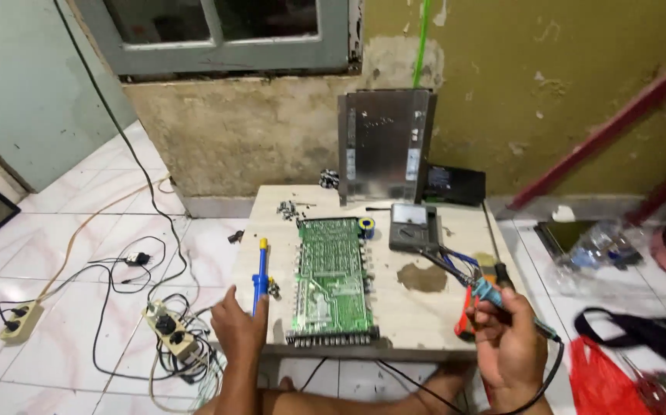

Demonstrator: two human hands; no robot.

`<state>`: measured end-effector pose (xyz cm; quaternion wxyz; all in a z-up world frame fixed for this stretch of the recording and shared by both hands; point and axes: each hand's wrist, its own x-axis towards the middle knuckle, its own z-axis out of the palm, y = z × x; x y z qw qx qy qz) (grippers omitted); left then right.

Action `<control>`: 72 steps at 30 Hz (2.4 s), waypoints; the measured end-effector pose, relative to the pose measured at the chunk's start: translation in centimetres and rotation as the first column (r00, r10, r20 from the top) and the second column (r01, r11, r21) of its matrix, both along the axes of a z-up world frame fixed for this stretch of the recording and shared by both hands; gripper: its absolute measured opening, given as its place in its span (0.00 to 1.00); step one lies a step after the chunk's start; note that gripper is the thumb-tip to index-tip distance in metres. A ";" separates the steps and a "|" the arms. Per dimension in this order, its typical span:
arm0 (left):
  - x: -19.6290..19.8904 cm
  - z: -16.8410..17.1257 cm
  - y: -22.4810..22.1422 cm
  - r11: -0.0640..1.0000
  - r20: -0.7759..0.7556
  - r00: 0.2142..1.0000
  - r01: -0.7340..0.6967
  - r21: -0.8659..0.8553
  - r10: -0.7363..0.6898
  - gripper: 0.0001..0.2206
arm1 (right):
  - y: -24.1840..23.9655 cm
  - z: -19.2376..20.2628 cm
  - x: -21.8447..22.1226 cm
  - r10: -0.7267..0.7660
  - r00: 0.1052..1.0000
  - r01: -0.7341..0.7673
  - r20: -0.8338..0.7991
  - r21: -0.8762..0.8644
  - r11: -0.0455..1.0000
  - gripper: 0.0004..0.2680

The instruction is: Desoldering and removing electronic components from a printed circuit board using a soldering iron and a desoldering pump.

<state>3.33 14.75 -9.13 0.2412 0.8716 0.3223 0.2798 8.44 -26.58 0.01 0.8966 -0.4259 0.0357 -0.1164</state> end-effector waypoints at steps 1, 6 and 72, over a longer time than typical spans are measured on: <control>-0.7 0.2 -0.6 0.992 0.187 0.982 -0.008 0.128 -0.016 0.27 | -0.6 0.2 -1.0 0.064 0.996 -0.054 -0.069 0.130 0.990 0.06; -4.6 8.4 -9.0 0.900 0.445 0.783 0.394 0.189 -0.436 0.06 | -2.5 -3.3 -5.6 0.070 0.980 -0.046 -0.185 0.133 0.990 0.11; -2.7 14.9 -18.7 0.618 0.120 0.615 0.724 0.305 -0.780 0.19 | -14.0 -17.3 -9.2 0.574 0.805 -0.589 -0.150 -0.328 0.739 0.16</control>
